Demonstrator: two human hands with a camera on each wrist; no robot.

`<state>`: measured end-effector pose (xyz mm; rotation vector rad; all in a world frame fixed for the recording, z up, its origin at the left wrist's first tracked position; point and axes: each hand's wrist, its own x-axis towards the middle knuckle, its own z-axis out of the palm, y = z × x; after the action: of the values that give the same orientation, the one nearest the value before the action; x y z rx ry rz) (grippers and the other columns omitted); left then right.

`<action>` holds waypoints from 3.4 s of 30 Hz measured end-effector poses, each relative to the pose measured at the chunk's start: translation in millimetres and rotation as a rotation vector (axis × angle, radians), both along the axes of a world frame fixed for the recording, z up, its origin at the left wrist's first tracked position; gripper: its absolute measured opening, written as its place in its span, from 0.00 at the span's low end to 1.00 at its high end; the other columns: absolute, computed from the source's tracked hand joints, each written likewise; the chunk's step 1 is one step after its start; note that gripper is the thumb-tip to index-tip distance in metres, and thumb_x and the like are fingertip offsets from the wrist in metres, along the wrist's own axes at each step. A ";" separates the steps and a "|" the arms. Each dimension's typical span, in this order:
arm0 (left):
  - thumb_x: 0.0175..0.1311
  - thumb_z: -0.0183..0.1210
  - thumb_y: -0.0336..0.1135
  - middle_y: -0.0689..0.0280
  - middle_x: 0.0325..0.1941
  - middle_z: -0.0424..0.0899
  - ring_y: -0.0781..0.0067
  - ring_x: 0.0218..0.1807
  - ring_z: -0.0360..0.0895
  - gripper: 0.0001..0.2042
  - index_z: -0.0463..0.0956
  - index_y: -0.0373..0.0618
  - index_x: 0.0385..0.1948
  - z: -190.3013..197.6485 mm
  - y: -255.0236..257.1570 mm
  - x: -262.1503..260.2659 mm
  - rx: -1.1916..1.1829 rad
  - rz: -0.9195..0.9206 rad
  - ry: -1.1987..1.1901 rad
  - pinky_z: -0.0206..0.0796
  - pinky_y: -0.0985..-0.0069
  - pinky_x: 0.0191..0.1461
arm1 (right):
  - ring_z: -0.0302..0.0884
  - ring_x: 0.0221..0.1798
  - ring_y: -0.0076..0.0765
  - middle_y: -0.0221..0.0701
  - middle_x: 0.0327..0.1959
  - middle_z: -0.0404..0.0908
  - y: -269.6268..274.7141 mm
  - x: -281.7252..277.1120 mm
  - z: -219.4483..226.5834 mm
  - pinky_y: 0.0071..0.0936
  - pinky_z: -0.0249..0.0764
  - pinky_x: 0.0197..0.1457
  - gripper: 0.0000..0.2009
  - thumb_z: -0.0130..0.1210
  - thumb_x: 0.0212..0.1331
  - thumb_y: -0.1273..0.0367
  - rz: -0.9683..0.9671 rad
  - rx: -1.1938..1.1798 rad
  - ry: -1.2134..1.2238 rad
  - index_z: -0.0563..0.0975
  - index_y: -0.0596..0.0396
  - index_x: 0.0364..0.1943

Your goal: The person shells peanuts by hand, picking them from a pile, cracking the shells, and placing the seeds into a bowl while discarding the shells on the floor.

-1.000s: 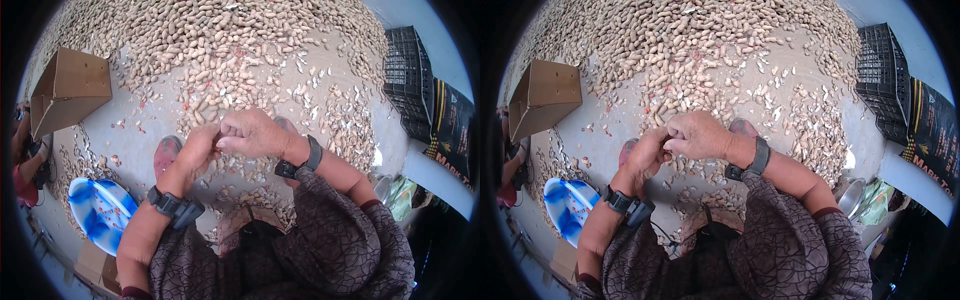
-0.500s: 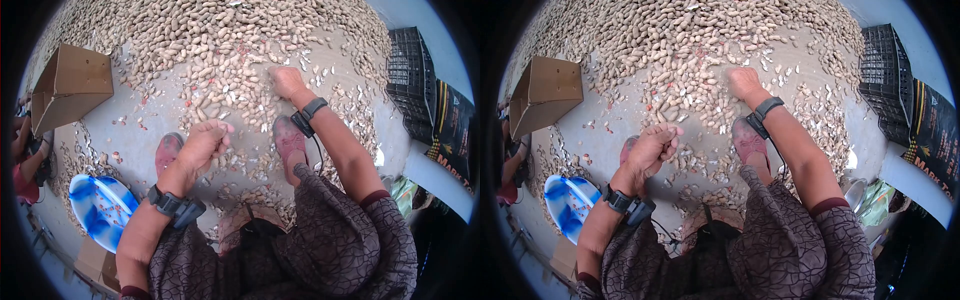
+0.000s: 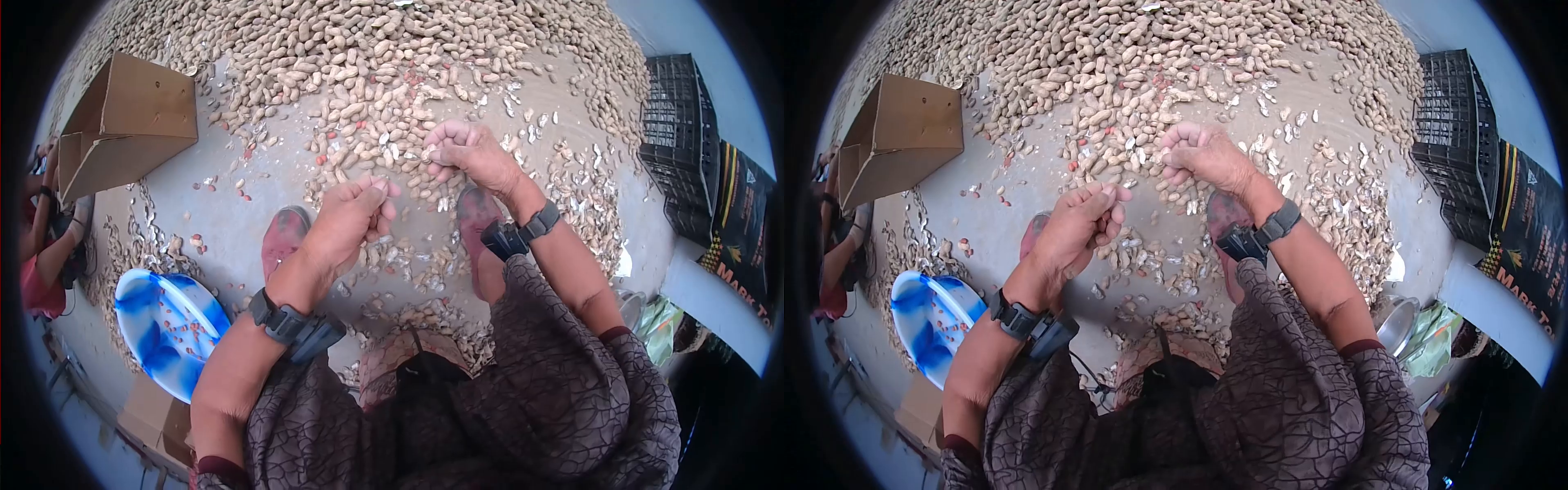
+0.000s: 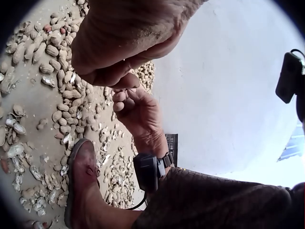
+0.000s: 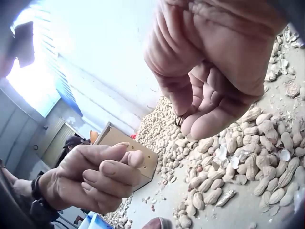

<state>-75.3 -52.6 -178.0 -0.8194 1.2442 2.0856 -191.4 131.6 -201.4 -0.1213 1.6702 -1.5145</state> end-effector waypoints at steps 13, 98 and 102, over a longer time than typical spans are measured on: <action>0.61 0.51 0.38 0.74 0.23 0.74 0.88 0.21 0.68 0.07 0.72 0.47 0.34 5.0 4.1 -0.9 0.000 -0.056 0.133 0.56 0.91 0.22 | 0.70 0.24 0.16 0.25 0.23 0.73 -18.4 30.0 24.5 0.14 0.70 0.26 0.12 0.54 0.52 0.65 0.091 -0.128 -0.081 0.74 0.59 0.36; 0.56 0.44 0.24 0.73 0.22 0.72 0.90 0.22 0.64 0.07 0.71 0.37 0.32 11.6 12.4 2.9 -0.284 -0.003 0.374 0.56 0.88 0.23 | 0.68 0.19 0.14 0.25 0.20 0.72 -25.9 49.2 34.9 0.12 0.67 0.19 0.13 0.50 0.53 0.69 0.029 -0.235 -0.184 0.70 0.62 0.41; 0.56 0.44 0.23 0.72 0.23 0.73 0.91 0.23 0.65 0.06 0.70 0.37 0.31 8.7 8.8 3.7 -0.213 -0.002 0.353 0.56 0.89 0.24 | 0.68 0.19 0.14 0.25 0.21 0.73 -26.6 50.0 34.0 0.12 0.67 0.19 0.11 0.50 0.54 0.70 0.094 -0.168 -0.050 0.69 0.60 0.40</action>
<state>-71.5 -43.9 -169.4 -0.5491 1.6750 2.1857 -141.4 105.0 -167.4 -0.2464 1.4770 -1.5724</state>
